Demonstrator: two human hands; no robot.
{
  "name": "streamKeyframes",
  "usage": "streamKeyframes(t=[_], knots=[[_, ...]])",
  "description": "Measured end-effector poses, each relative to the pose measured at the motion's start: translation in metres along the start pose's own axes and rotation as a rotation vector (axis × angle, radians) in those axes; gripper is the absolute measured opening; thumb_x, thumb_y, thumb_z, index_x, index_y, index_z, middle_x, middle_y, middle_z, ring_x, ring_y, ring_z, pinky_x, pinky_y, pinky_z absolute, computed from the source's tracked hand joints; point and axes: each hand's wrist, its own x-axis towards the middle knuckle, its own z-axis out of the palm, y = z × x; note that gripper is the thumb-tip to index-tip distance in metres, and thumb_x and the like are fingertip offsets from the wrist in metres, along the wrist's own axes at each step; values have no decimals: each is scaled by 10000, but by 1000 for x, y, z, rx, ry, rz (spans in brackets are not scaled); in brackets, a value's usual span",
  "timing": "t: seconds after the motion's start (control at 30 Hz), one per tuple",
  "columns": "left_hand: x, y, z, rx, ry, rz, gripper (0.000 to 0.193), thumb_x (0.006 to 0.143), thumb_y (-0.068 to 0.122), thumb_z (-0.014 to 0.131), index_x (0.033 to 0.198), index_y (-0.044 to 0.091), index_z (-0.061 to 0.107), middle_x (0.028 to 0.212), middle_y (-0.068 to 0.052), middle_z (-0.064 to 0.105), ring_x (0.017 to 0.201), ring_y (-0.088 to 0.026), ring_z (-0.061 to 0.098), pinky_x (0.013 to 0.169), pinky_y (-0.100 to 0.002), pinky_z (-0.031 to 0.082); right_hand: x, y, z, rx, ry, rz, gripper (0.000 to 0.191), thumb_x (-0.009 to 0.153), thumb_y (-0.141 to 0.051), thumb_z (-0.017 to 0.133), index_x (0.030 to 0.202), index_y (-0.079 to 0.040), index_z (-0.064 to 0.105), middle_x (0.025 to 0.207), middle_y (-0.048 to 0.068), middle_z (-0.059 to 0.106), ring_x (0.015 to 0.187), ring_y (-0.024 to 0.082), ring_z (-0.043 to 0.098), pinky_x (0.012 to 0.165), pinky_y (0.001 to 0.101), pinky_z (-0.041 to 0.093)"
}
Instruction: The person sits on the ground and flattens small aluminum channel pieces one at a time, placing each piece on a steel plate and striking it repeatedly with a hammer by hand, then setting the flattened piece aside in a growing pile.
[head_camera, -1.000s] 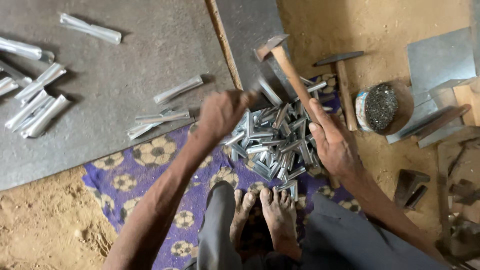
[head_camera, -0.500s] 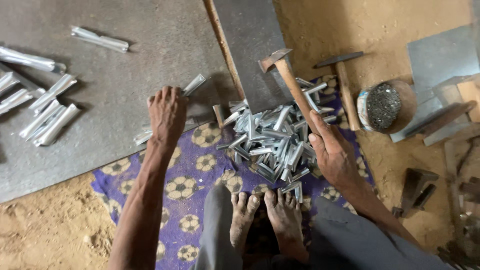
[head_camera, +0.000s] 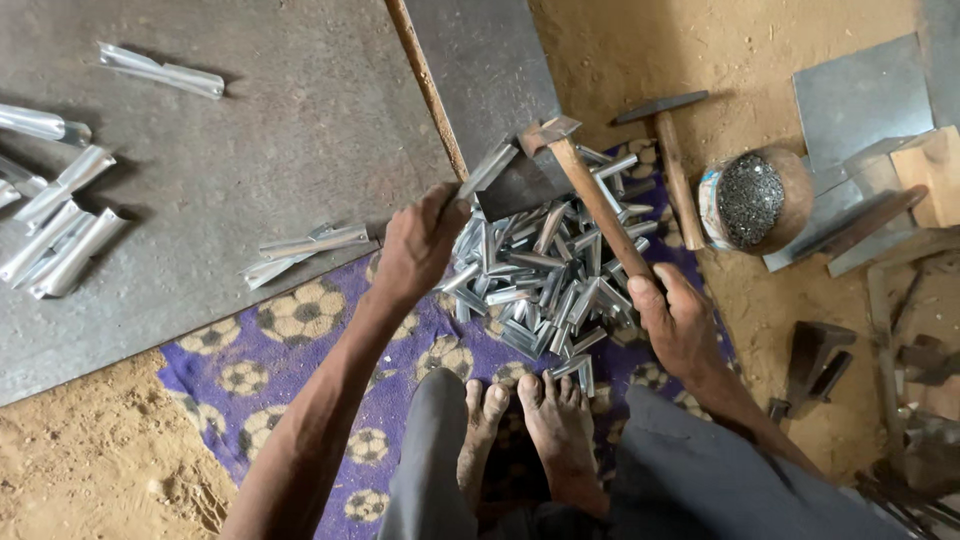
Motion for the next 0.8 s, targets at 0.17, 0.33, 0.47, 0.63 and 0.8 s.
streamKeyframes(t=[0.17, 0.33, 0.47, 0.63, 0.8], knots=[[3, 5, 16, 352, -1, -119, 333, 1087, 325, 467, 1232, 67, 621, 701, -122, 676, 375, -196, 482, 334, -396, 407, -6, -11, -8, -59, 116, -336, 414, 1105, -393, 499, 1100, 11, 594, 757, 67, 594, 667, 219, 602, 611, 380, 480], [2, 5, 22, 456, 107, 34, 330, 1120, 349, 469, 1199, 64, 615, 793, -130, 713, 445, -216, 555, 387, -392, 428, 3, -15, 4, -91, 11, -306, 312, 1081, -313, 526, 1082, -11, 601, 724, 64, 597, 601, 205, 614, 528, 364, 489], [0, 4, 21, 482, 117, 103, 295, 1073, 287, 466, 1187, 43, 587, 809, -153, 709, 452, -270, 599, 383, -426, 443, 2, -14, 3, -142, 149, -350, 279, 1060, -261, 565, 1112, 9, 610, 742, 117, 598, 613, 245, 603, 547, 404, 470], [-2, 5, 22, 370, 133, 15, 236, 1087, 293, 510, 1072, 69, 582, 777, -159, 707, 477, -324, 609, 413, -459, 440, 5, -6, 1, -134, 74, -397, 268, 1094, -273, 551, 1090, -9, 594, 760, 122, 582, 661, 271, 610, 584, 408, 477], [-3, 6, 21, 427, 157, 77, 244, 1094, 294, 493, 1068, 64, 571, 719, -145, 677, 451, -284, 570, 404, -436, 427, 12, -3, 6, -68, 44, -221, 313, 1074, -323, 513, 1054, -21, 594, 690, 101, 557, 585, 256, 576, 532, 400, 466]])
